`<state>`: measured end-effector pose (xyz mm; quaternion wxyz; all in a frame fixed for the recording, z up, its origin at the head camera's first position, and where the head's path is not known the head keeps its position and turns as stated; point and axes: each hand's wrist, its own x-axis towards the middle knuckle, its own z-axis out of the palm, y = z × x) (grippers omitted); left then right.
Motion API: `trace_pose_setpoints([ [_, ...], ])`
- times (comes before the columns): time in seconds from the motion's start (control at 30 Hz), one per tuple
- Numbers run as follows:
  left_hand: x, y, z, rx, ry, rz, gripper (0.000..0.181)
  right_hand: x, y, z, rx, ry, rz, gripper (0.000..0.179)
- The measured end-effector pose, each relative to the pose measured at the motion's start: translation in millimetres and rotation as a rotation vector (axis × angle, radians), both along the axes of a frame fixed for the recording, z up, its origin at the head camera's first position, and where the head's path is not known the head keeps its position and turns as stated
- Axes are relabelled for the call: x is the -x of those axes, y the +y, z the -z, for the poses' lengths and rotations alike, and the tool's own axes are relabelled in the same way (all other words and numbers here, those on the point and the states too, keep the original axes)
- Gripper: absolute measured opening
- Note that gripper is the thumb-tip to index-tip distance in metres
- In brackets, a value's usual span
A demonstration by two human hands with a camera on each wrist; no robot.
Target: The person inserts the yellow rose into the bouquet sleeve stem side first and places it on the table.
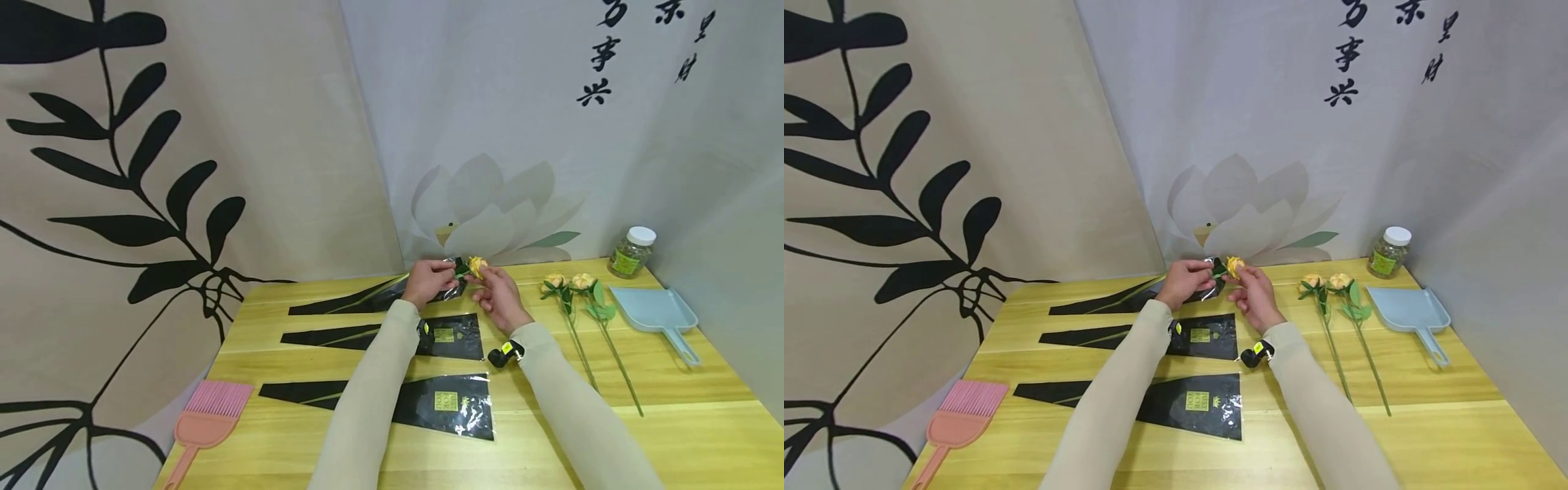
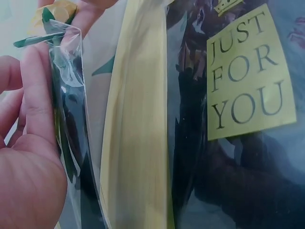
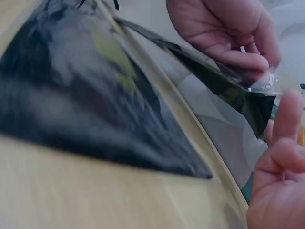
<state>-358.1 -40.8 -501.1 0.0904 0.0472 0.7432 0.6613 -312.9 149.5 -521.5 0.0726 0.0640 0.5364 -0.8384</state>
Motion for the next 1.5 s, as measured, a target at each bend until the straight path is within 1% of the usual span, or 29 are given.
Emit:
trace_pose_setpoints([
  [0.17, -0.8, -0.4, -2.0, -0.004, 0.003, 0.007, 0.022, -0.2, 1.9, 0.9, -0.116, 0.059, -0.037, 0.030],
  [0.3, -1.7, -0.4, -3.5, -0.007, 0.007, 0.003, 0.021, 0.6, 3.3, 2.2, -0.157, 0.094, -0.067, 0.034],
  [0.43, -2.4, -0.1, -4.7, -0.012, 0.011, -0.003, 0.020, 0.9, 4.3, 1.8, -0.202, 0.125, -0.079, 0.035],
  [0.67, -3.6, 0.4, -6.6, 0.013, 0.001, -0.012, 0.018, 1.4, 8.4, 1.8, -0.369, 0.186, -0.093, 0.046],
  [0.77, -3.9, 0.7, -6.3, 0.015, 0.004, -0.007, 0.017, 2.7, 10.1, 3.0, -0.411, 0.205, -0.108, 0.046],
  [0.97, -4.1, 2.4, -5.8, 0.006, -0.005, -0.001, 0.019, 3.8, 9.3, 2.7, -0.450, 0.205, -0.106, 0.042],
  [1.13, -3.1, 3.5, -5.3, -0.016, -0.011, 0.007, 0.019, 4.7, 7.3, 1.0, -0.508, 0.207, -0.101, 0.041],
  [1.37, -5.0, 1.9, -6.1, -0.016, -0.011, 0.002, 0.019, 3.8, 7.2, -4.7, -0.574, 0.204, -0.119, 0.051],
  [1.5, -6.3, 0.6, -7.2, -0.021, -0.002, 0.008, 0.020, 2.3, 9.0, -7.8, -0.572, 0.196, -0.112, 0.053],
])
